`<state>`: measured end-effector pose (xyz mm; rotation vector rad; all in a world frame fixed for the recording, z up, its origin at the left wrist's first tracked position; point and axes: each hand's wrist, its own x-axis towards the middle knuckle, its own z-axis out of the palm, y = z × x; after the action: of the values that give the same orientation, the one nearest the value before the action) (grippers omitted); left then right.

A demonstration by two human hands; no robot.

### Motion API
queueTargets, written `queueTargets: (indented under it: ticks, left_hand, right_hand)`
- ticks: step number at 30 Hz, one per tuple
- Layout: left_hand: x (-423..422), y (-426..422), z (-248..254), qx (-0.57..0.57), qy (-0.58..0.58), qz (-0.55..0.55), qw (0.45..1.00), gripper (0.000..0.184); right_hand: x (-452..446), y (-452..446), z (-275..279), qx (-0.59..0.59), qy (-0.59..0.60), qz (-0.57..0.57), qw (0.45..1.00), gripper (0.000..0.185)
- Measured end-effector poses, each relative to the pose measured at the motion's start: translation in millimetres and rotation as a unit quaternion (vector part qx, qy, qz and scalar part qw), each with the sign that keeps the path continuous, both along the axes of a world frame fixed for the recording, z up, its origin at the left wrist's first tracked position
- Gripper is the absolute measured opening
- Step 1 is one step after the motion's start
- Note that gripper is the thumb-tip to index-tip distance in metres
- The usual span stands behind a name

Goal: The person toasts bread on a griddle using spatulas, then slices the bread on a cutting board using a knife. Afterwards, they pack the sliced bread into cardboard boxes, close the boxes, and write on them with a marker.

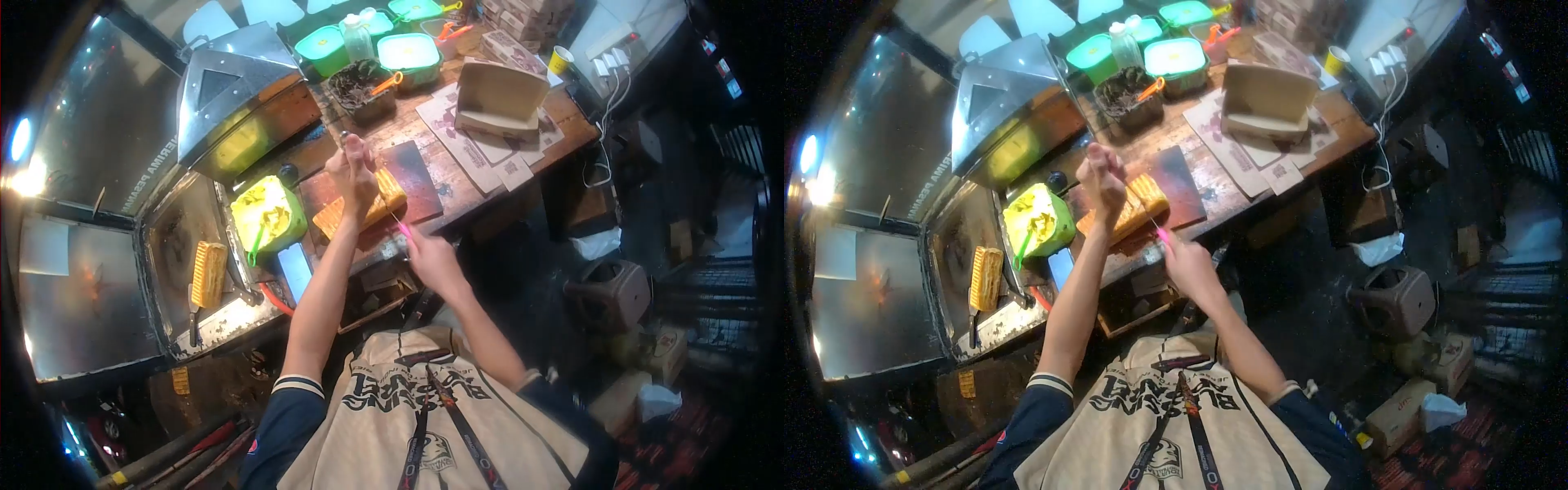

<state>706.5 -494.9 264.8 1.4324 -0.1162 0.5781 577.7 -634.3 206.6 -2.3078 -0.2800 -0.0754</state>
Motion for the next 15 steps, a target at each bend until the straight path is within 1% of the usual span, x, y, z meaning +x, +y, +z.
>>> queueTargets:
  ticks: [1, 4, 5, 8, 9, 12, 13, 15]
  left_hand:
    - [3.8, 3.2, -8.1, 0.001, -0.005, -0.005, 1.0, 0.054]
    - [3.7, 2.8, -5.5, 0.004, -0.003, -0.003, 1.0, 0.054]
    - [3.3, 2.9, -5.3, 0.012, -0.008, -0.001, 1.0, 0.053]
    - [1.2, -0.4, -3.0, -0.019, 0.001, -0.01, 1.0, 0.053]
    - [-1.3, -0.3, -1.4, -0.003, 0.004, -0.005, 1.0, 0.053]
    - [-7.1, -0.5, -1.2, -0.003, -0.014, -0.004, 1.0, 0.051]
    - [-5.6, 1.2, -5.3, 0.016, -0.034, 0.001, 0.999, 0.05]
    - [-3.0, 2.2, -9.3, 0.001, -0.031, -0.019, 0.999, 0.049]
  right_hand:
    - [-18.8, -11.6, 9.7, -0.02, 0.013, -0.006, 1.0, 0.026]
    - [-50.6, -31.1, 22.4, -0.024, 0.021, -0.006, 0.999, 0.03]
    - [-41.5, -24.3, 4.7, -0.042, 0.021, 0.0, 0.999, 0.032]
    - [19.5, 17.5, -50.2, 0.012, -0.034, 0.012, 0.999, 0.029]
    - [35.1, 23.5, -64.9, -0.004, -0.035, 0.022, 0.999, 0.028]
    - [12.2, 8.1, -43.5, 0.03, -0.04, 0.02, 0.999, 0.028]
    - [-8.2, -11.8, -51.1, 0.002, -0.015, 0.027, 1.0, 0.031]
    - [-62.3, -47.6, -48.7, 0.001, -0.005, 0.01, 1.0, 0.033]
